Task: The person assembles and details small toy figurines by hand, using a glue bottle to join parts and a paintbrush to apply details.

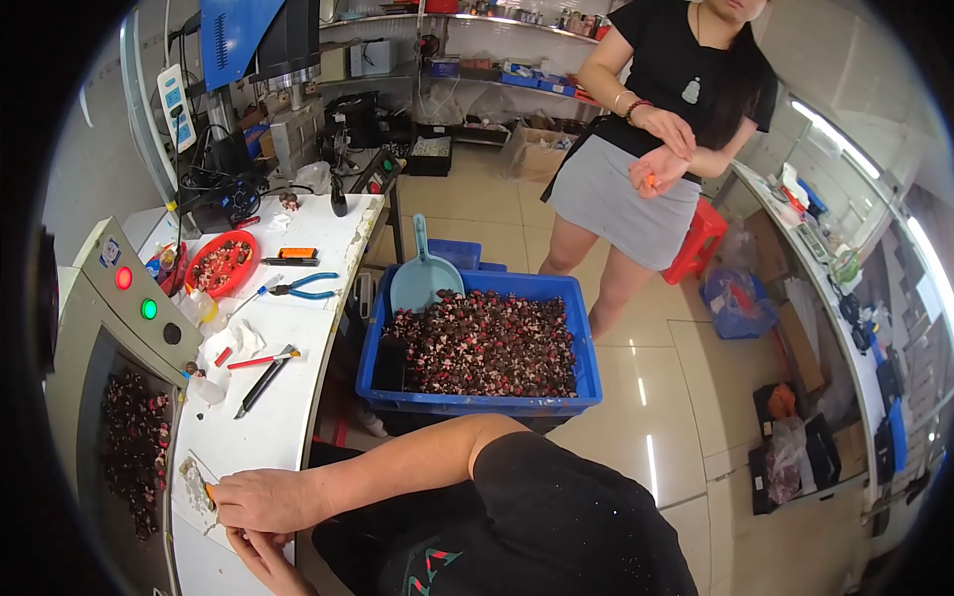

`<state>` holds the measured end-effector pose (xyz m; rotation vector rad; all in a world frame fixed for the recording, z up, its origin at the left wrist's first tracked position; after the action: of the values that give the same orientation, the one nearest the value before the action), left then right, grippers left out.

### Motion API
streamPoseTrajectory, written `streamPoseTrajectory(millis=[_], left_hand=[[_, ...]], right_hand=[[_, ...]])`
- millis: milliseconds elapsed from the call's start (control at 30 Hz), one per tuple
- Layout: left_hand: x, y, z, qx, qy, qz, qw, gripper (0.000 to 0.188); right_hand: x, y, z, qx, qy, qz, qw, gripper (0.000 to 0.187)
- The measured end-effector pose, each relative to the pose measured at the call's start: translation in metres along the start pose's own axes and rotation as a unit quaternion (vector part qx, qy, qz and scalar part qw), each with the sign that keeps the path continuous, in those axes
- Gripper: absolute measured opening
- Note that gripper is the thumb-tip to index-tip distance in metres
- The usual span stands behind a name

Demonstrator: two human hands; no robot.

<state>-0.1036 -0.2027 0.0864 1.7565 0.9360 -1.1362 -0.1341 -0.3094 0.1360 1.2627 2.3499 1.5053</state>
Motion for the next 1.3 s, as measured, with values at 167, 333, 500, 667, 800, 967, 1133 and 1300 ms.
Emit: streamPoseTrajectory(millis=[167, 333, 500, 667, 800, 967, 1133, 1300], left_hand=[[-0.007, -0.002, -0.010, -0.030, 0.016, -0.051, 0.998, 0.051], [0.003, -0.003, -0.008, -0.033, 0.030, -0.105, 0.993, 0.052], [0.010, -0.003, -0.014, -0.054, 0.089, -0.067, 0.992, 0.050], [0.007, -0.009, -0.006, -0.053, 0.074, -0.058, 0.994, 0.049], [0.002, -0.016, -0.001, -0.055, 0.090, -0.047, 0.993, 0.049], [0.006, -0.024, 0.000, -0.070, 0.109, -0.045, 0.991, 0.050], [0.007, -0.030, 0.004, -0.058, 0.104, -0.032, 0.992, 0.051], [0.008, -0.032, 0.003, -0.076, 0.091, -0.014, 0.993, 0.051]], right_hand=[[-0.001, 0.006, 0.021, 0.033, 0.016, 0.022, 0.999, 0.035], [-0.006, 0.004, 0.024, 0.048, -0.020, 0.034, 0.998, 0.035], [-0.005, 0.003, 0.029, 0.054, -0.014, 0.039, 0.998, 0.035], [-0.004, -0.005, 0.025, 0.049, -0.012, 0.047, 0.998, 0.034], [0.011, -0.006, 0.005, 0.018, -0.030, 0.039, 0.999, 0.018], [0.017, -0.013, 0.003, 0.032, -0.032, 0.049, 0.998, 0.016], [0.024, -0.018, -0.004, 0.037, -0.037, 0.054, 0.997, 0.016], [0.025, -0.017, -0.006, 0.039, -0.005, 0.071, 0.997, 0.017]])
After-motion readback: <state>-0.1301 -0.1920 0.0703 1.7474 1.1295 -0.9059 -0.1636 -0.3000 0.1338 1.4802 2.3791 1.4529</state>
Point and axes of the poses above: each hand's wrist, its own y-axis towards the middle knuckle, its own z-axis out of the palm, x = y × z, the point moved 7 cm from there along y, towards the middle knuckle, and after that the axes turned 3 degrees about -y, right-handed, at the moved point
